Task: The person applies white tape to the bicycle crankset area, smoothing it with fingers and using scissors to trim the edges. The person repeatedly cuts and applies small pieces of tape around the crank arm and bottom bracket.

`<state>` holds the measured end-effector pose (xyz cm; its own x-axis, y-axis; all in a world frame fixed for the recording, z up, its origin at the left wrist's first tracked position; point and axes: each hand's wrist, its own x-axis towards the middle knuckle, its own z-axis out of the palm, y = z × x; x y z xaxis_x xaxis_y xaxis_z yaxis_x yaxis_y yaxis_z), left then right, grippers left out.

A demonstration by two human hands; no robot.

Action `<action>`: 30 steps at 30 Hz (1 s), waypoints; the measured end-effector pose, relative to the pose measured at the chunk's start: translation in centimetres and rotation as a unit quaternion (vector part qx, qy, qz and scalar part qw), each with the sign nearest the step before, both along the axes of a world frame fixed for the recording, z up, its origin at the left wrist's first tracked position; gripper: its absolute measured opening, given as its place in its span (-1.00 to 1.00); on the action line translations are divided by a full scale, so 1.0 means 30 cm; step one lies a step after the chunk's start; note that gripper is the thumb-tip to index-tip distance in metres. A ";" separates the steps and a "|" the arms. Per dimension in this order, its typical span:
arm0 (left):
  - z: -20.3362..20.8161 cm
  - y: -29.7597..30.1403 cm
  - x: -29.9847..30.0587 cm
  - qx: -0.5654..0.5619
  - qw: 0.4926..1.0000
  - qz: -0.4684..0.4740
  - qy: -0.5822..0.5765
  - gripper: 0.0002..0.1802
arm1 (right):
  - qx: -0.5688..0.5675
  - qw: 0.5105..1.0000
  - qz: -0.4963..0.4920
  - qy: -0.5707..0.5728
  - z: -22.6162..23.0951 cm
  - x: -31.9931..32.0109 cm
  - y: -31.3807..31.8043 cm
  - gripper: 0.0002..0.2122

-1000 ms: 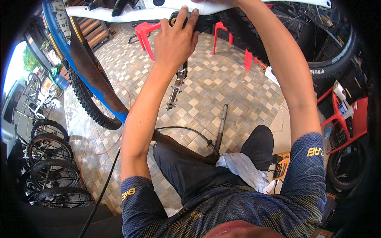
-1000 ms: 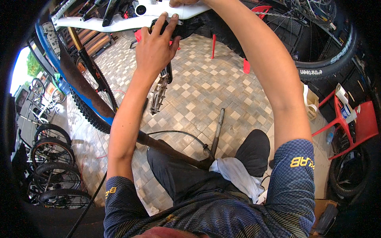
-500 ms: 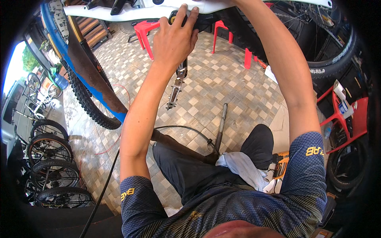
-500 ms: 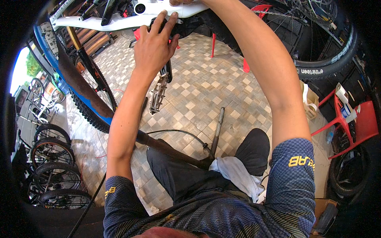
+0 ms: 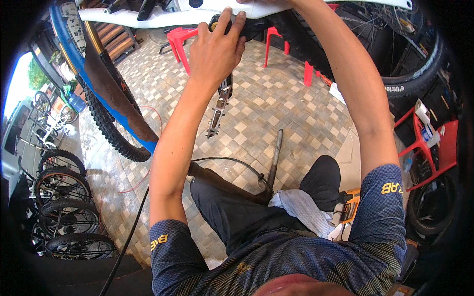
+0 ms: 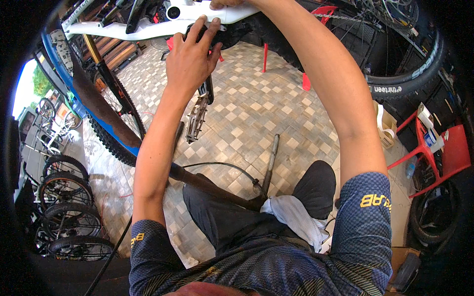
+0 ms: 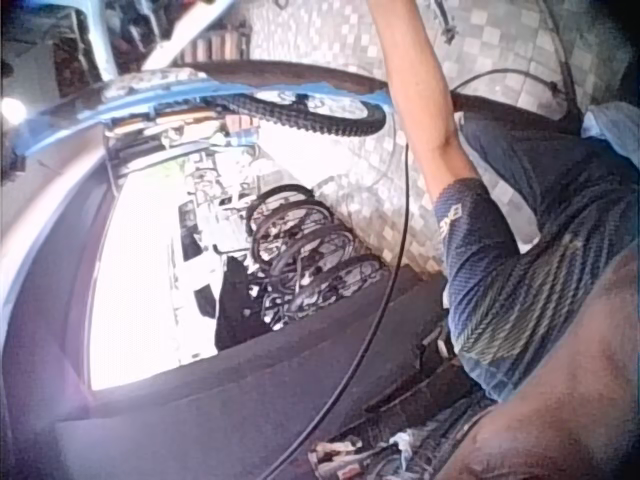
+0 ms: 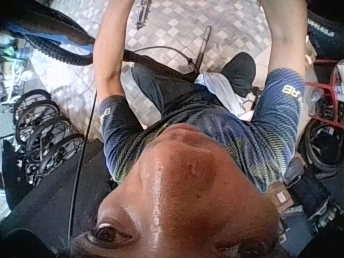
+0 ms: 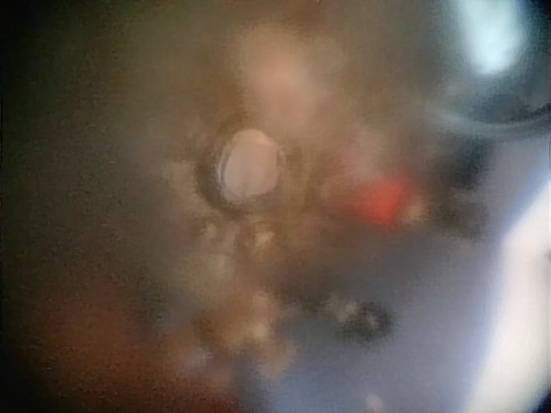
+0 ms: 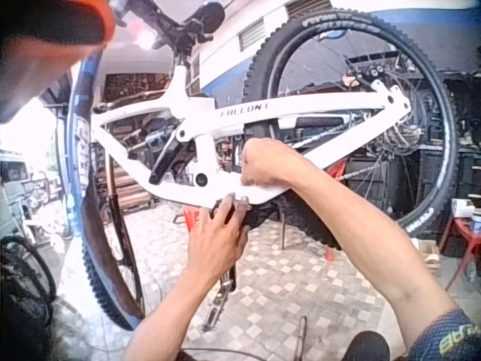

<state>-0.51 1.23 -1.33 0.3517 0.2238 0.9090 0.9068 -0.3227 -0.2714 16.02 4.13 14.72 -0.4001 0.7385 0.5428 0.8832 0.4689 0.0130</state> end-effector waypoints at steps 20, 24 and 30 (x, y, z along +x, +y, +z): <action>0.000 -0.010 0.008 0.003 1.000 0.007 0.002 -0.41 | -0.008 1.000 -0.010 0.014 0.001 -0.001 -0.027 -0.73; -0.003 -0.005 0.005 0.003 1.000 -0.001 -0.001 -0.40 | 0.006 1.000 -0.015 0.010 -0.001 -0.007 -0.029 -0.73; -0.001 -0.011 0.005 0.000 1.000 0.003 -0.003 -0.41 | 0.007 1.000 -0.016 0.003 0.002 -0.012 -0.034 -0.72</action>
